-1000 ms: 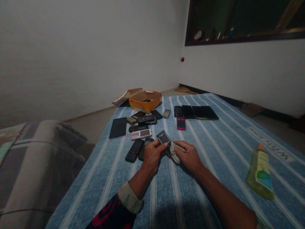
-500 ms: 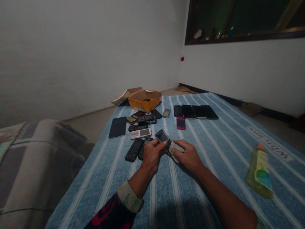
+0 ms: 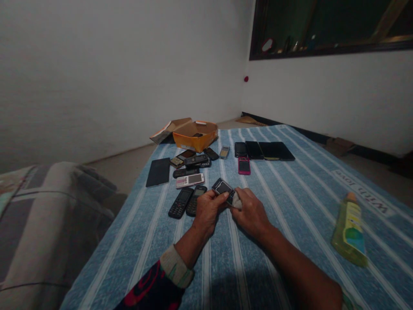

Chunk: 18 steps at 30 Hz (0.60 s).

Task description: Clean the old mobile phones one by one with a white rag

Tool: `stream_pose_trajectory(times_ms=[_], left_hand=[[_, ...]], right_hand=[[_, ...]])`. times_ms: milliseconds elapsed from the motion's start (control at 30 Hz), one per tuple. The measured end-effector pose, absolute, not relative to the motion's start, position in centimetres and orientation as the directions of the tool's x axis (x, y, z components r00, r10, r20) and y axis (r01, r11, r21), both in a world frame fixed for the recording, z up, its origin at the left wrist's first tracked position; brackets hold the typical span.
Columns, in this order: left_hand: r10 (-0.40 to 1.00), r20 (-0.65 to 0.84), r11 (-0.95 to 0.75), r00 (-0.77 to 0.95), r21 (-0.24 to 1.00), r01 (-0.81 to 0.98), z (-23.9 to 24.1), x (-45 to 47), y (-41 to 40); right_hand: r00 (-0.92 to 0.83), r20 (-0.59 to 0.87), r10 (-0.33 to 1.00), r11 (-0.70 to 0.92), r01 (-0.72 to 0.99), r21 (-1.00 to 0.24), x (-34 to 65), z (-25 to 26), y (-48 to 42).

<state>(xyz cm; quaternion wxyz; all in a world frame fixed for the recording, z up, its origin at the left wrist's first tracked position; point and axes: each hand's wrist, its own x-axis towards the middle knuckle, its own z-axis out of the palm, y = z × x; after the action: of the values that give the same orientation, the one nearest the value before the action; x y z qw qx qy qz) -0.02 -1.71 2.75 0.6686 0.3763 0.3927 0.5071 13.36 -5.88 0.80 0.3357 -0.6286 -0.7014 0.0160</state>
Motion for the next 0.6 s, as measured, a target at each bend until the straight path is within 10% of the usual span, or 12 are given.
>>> stream_pose_trajectory(times_ms=[300, 600], left_hand=[[0.986, 0.031, -0.011, 0.162, 0.992, -0.123, 3.0, -1.0, -1.1], [0.951, 0.106, -0.13, 0.291, 0.989, 0.066, 1.8, -1.0, -0.7]], right_hand=[[-0.13, 0.504, 0.854, 0.25, 0.952, -0.178, 15.7, 1.7, -5.4], [-0.106, 0.508, 0.855, 0.292, 0.907, -0.302, 16.4, 1.2, -5.2]])
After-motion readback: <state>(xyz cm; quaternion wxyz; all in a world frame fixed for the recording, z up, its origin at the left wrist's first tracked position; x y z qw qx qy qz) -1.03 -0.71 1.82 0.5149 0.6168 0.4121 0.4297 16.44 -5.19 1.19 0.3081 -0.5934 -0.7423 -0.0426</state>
